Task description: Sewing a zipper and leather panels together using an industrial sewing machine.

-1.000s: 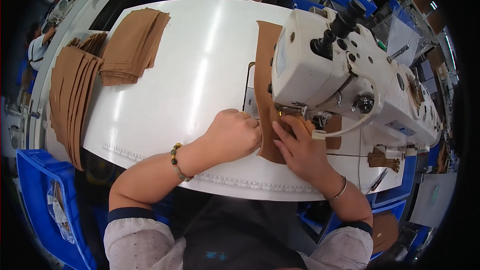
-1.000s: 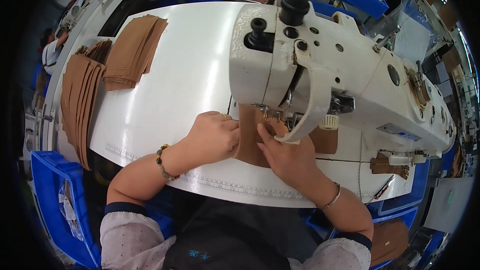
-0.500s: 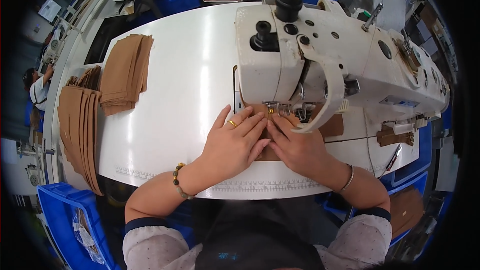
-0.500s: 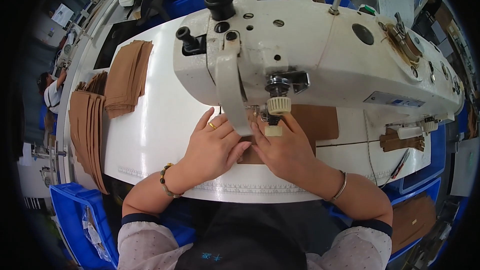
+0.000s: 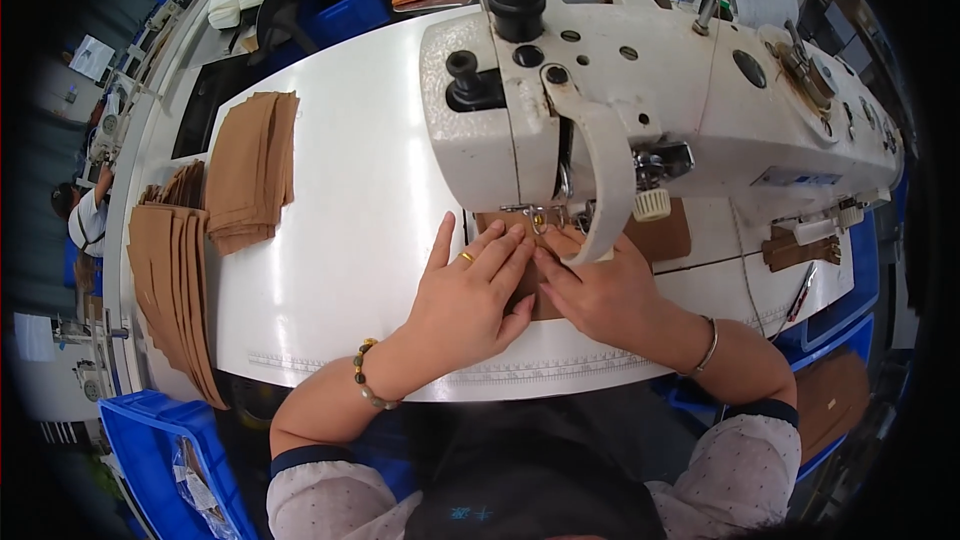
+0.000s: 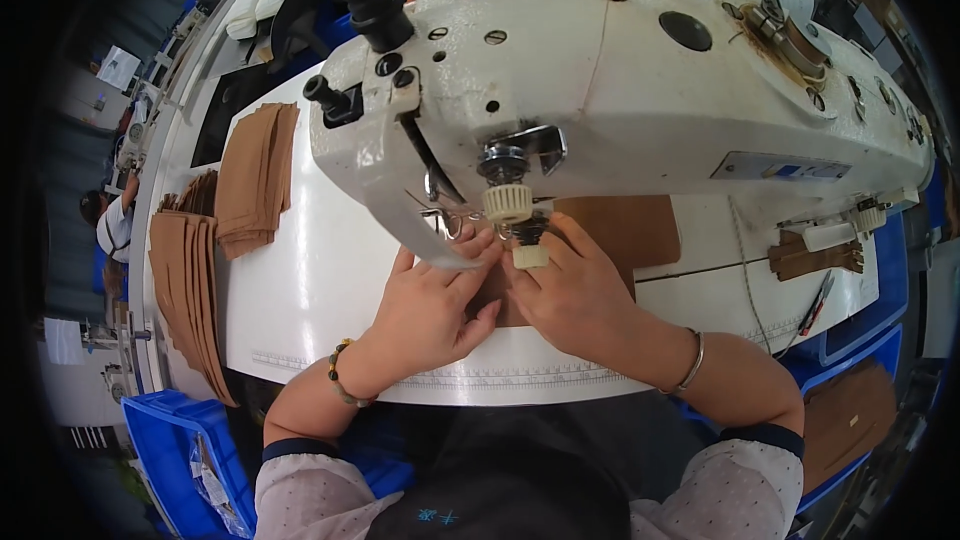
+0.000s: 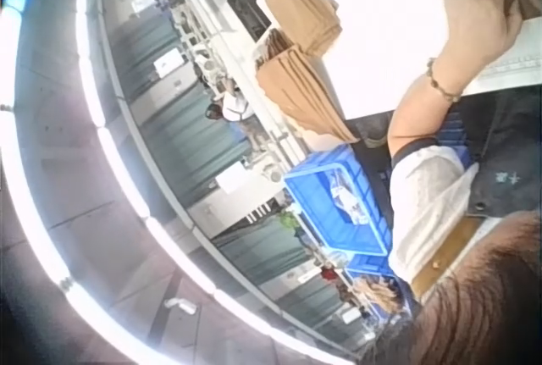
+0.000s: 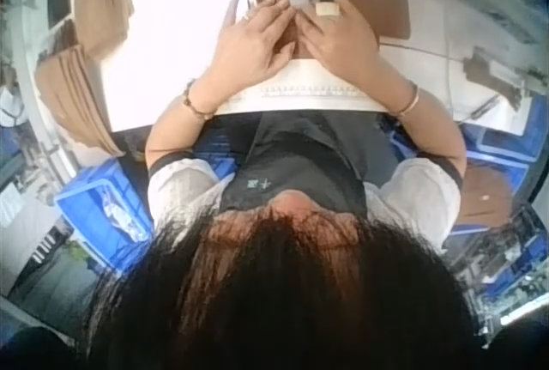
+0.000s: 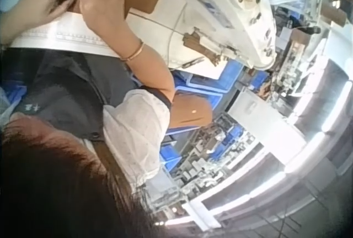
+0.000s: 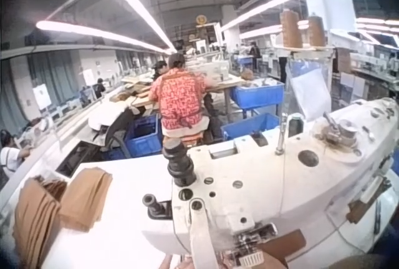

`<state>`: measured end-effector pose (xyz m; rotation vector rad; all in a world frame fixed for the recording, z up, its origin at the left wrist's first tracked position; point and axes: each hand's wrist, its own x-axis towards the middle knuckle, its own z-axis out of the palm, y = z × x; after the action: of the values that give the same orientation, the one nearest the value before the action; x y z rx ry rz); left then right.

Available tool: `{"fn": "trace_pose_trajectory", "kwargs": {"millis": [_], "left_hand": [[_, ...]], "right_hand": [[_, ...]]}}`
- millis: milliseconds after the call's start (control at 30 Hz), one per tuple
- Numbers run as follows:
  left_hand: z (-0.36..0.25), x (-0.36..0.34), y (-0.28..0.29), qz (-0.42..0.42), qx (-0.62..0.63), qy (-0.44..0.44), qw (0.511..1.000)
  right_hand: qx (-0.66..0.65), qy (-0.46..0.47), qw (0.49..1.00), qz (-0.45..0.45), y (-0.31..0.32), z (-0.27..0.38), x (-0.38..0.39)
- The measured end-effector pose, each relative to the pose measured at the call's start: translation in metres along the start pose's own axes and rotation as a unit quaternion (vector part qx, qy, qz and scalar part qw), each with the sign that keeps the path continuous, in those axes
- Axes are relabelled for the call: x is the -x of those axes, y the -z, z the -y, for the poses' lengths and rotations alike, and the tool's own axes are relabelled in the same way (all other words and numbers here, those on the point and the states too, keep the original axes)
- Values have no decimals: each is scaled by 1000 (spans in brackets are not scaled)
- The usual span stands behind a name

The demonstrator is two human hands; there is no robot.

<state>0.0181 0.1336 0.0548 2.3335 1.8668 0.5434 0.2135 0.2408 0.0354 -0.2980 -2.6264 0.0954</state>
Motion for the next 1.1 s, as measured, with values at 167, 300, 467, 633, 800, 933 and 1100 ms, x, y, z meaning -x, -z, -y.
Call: {"fn": "trace_pose_trajectory", "kwargs": {"millis": [167, 300, 467, 633, 800, 933, 1100], "left_hand": [[-5, 4, 0, 3, -51, -7, 999], [-3, 4, -2, -1, -73, -18, 997], [-1, 4, -5, -5, -78, -18, 997], [3, 3, -5, 5, -61, -21, 998], [3, 2, -5, -4, -67, -20, 998], [6, -2, -7, -16, -75, -16, 997], [9, -7, -8, -23, -70, -7, 997]], "right_hand": [[-68, -80, 993, -47, 10, -19, -2], [-482, -369, 794, -37, 4, -37, -5], [-433, -296, 848, -80, 5, -37, -2], [-82, -84, 993, -23, 3, -11, -2], [-26, -58, 997, -31, 2, -5, -2], [0, -49, 998, -43, 2, -8, -5], [-9, -55, 996, -66, 0, -12, -12]]}}
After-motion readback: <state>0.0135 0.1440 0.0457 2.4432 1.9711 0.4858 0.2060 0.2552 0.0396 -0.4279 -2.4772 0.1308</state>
